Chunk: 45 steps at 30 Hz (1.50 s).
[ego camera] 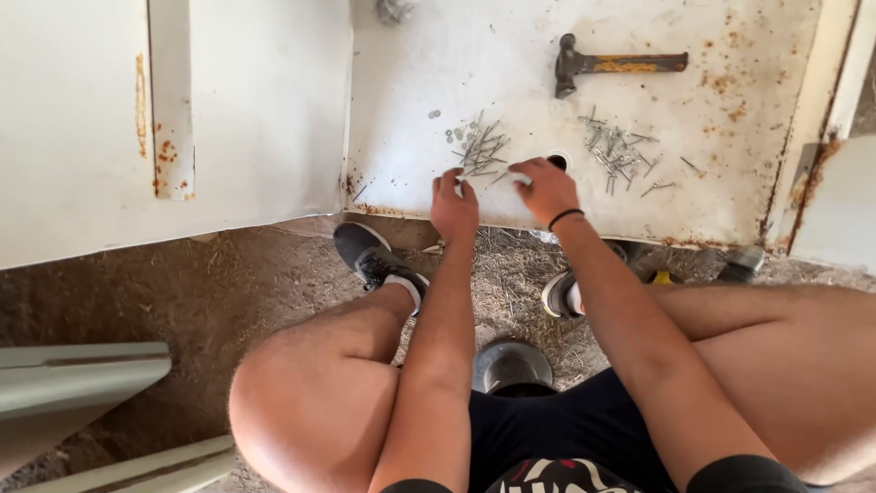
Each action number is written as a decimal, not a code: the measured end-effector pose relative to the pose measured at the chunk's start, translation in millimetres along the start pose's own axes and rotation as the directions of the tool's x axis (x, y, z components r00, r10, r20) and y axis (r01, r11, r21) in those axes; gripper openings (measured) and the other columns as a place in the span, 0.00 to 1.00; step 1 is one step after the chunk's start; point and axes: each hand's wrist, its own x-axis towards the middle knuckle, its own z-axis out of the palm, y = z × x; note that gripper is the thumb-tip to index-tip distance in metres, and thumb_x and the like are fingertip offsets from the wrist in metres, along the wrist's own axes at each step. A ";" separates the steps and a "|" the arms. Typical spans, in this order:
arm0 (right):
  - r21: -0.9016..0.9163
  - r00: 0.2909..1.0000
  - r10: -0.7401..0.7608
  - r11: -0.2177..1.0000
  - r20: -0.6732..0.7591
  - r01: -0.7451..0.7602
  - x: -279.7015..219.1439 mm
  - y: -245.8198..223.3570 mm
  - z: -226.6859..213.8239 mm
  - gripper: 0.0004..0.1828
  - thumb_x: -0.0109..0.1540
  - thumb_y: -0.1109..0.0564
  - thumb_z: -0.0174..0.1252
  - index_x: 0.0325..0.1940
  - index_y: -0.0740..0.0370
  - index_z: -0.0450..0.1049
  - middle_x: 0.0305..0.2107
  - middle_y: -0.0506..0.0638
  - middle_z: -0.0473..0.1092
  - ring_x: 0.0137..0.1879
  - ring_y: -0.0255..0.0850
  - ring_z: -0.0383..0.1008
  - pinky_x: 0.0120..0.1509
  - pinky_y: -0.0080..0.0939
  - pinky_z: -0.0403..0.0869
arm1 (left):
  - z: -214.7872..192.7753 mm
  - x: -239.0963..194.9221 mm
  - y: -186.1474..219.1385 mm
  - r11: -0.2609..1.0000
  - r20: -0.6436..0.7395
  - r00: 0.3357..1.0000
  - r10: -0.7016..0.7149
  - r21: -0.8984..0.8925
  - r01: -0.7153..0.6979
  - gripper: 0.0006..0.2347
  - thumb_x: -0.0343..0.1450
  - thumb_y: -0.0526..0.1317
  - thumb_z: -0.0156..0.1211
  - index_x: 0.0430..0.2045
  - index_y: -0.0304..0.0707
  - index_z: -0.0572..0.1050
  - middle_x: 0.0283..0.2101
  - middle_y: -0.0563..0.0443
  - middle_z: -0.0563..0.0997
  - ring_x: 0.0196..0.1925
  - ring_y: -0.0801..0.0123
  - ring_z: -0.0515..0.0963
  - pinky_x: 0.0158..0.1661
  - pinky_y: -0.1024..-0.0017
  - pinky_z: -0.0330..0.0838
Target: Sorting and inspecting a pile of nails and screws on a metal surface
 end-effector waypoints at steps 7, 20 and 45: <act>-0.051 0.996 0.090 0.995 -0.019 -0.091 -2.2 -34.1 8.4 0.14 0.62 0.42 0.61 0.52 0.29 0.76 0.48 0.33 0.69 0.44 0.42 0.80 0.51 0.52 0.80 | 13.6 83.0 -35.9 0.978 -0.082 0.985 0.152 0.154 -0.138 0.12 0.68 0.38 0.60 0.45 0.57 0.79 0.47 0.54 0.76 0.49 0.52 0.81 0.47 0.52 0.78; 0.165 0.994 0.105 0.981 -0.008 -0.102 -12.6 -23.1 15.4 0.05 0.66 0.48 0.57 0.47 0.38 0.72 0.48 0.41 0.68 0.48 0.53 0.79 0.54 0.58 0.79 | 43.6 132.6 -36.0 0.850 0.106 0.968 0.226 0.465 -0.249 0.06 0.66 0.47 0.65 0.35 0.62 0.79 0.40 0.62 0.77 0.46 0.61 0.80 0.49 0.55 0.73; 0.395 0.989 0.137 0.913 -0.053 -0.105 -5.1 -14.5 24.0 0.07 0.63 0.49 0.61 0.44 0.46 0.76 0.43 0.46 0.71 0.45 0.51 0.79 0.49 0.50 0.77 | 5.6 128.1 18.4 0.876 0.292 0.951 0.107 0.424 -0.229 0.04 0.71 0.41 0.59 0.37 0.50 0.77 0.41 0.55 0.75 0.43 0.52 0.85 0.45 0.51 0.80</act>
